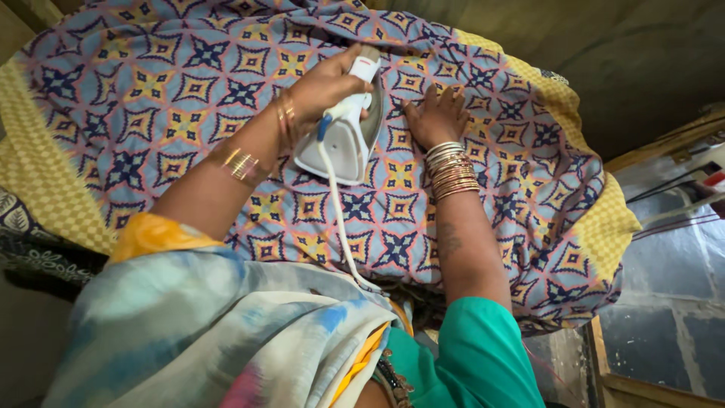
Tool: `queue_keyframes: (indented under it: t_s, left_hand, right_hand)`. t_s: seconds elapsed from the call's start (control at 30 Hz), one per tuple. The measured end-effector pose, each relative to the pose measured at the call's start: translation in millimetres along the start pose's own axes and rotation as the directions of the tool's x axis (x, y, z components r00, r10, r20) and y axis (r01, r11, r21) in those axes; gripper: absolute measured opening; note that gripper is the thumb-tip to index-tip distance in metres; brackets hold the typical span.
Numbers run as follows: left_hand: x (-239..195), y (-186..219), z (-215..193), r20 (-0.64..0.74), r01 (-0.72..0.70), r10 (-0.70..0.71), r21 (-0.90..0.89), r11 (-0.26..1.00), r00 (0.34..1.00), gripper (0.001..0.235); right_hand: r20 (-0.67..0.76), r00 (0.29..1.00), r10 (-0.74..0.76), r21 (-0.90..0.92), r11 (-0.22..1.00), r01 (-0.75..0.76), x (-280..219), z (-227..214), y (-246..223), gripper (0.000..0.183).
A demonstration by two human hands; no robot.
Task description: The person irons a patterned fabric using an electric iron, moving the iron across the cloth and occasionally smoothing it with their other hand.
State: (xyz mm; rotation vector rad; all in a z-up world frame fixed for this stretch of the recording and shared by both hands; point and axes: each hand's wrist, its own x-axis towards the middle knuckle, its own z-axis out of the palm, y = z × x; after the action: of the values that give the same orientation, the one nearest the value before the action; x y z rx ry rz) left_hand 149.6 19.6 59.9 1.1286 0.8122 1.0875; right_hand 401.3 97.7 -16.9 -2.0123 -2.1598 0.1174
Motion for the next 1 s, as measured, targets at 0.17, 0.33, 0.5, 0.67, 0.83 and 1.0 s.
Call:
queue_keyframes:
  t_s: [0.17, 0.33, 0.5, 0.67, 0.83, 1.0]
  left_hand:
    - [48.7, -7.5, -3.3, 0.08, -0.136, 0.13, 0.077, 0.988, 0.988, 0.045]
    - [5.7, 8.4, 2.6, -0.001, -0.098, 0.098, 0.098, 0.99, 0.995, 0.046]
    - [-86.9, 39.4, 0.3, -0.066, 0.072, -0.058, 0.236, 0.969, 0.996, 0.06]
    - [-140.0, 36.4, -2.7, 0.009, 0.046, -0.047, 0.089, 0.995, 0.999, 0.074]
    - [-127.2, 25.3, -6.2, 0.003, 0.035, -0.035, 0.022, 0.999, 0.999, 0.074]
    - [-79.7, 17.9, -10.6, 0.046, -0.079, 0.076, 0.07, 0.994, 0.996, 0.049]
  right_hand:
    - [0.027, 0.999, -0.026, 0.016, 1.0, 0.026, -7.0, -12.3, 1.1, 0.085]
    - [0.088, 0.995, -0.044, -0.008, 0.999, 0.045, -12.2, -29.7, -0.5, 0.084]
    - [0.092, 0.996, 0.007, -0.021, 1.0, -0.005, -8.0, -37.7, 0.4, 0.082]
    - [-0.097, 0.991, -0.094, -0.105, 0.991, 0.084, -24.6, -32.9, -5.5, 0.083]
    - [0.111, 0.936, -0.335, -0.019, 0.941, 0.339, -43.1, -13.0, -32.1, 0.086]
    - [0.219, 0.897, -0.384, -0.004, 0.919, 0.394, -37.2, -12.8, -25.6, 0.104]
